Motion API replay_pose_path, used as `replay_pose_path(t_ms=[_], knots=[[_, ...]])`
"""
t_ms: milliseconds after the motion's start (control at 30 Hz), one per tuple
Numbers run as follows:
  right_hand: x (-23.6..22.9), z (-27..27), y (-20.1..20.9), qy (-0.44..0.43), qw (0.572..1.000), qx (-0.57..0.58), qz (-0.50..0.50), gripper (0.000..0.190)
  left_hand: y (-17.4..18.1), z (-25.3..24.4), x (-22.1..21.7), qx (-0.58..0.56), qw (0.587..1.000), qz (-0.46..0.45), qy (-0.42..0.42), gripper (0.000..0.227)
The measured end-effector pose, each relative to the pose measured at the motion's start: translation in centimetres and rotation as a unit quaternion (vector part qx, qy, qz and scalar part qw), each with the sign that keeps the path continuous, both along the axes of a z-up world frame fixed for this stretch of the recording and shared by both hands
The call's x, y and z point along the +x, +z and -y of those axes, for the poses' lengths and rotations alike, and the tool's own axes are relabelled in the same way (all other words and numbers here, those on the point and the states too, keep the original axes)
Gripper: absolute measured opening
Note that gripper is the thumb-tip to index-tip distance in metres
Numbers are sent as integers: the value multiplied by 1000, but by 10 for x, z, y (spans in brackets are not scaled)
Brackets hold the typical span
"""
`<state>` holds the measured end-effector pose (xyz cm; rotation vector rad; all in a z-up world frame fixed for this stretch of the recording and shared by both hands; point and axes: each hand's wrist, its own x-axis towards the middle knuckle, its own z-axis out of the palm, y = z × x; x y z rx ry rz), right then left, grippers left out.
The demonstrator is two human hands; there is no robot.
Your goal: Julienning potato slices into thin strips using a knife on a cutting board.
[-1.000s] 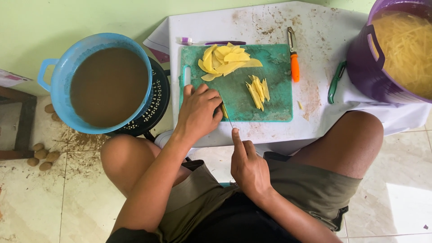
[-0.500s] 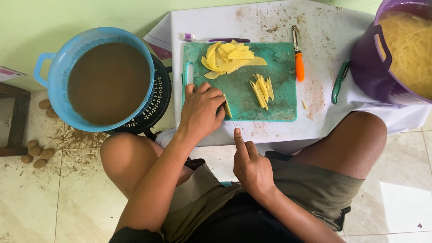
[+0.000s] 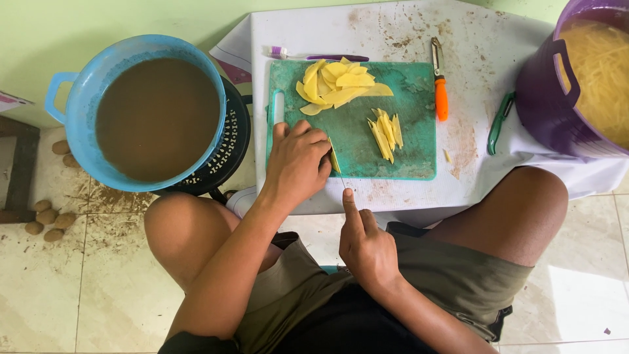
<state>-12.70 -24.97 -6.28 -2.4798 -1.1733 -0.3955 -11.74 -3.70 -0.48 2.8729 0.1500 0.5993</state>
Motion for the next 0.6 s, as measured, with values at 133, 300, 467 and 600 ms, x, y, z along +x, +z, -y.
replay_pose_path(t_ms=[133,300,467,600], knots=[[11,-7,-4,8,999,26,-22,60,-1,1,-1,-1,1000,-1,3,4],[13,-11,8,16,995,75,-62,58,3,0,-1,-20,1000,-8,7,5],[2,-1,27,11,991,98,-86,57,7,3,-4,-22,999,27,18,7],[11,-2,33,-18,988,120,-90,53,7,5,-4,-12,999,45,20,6]])
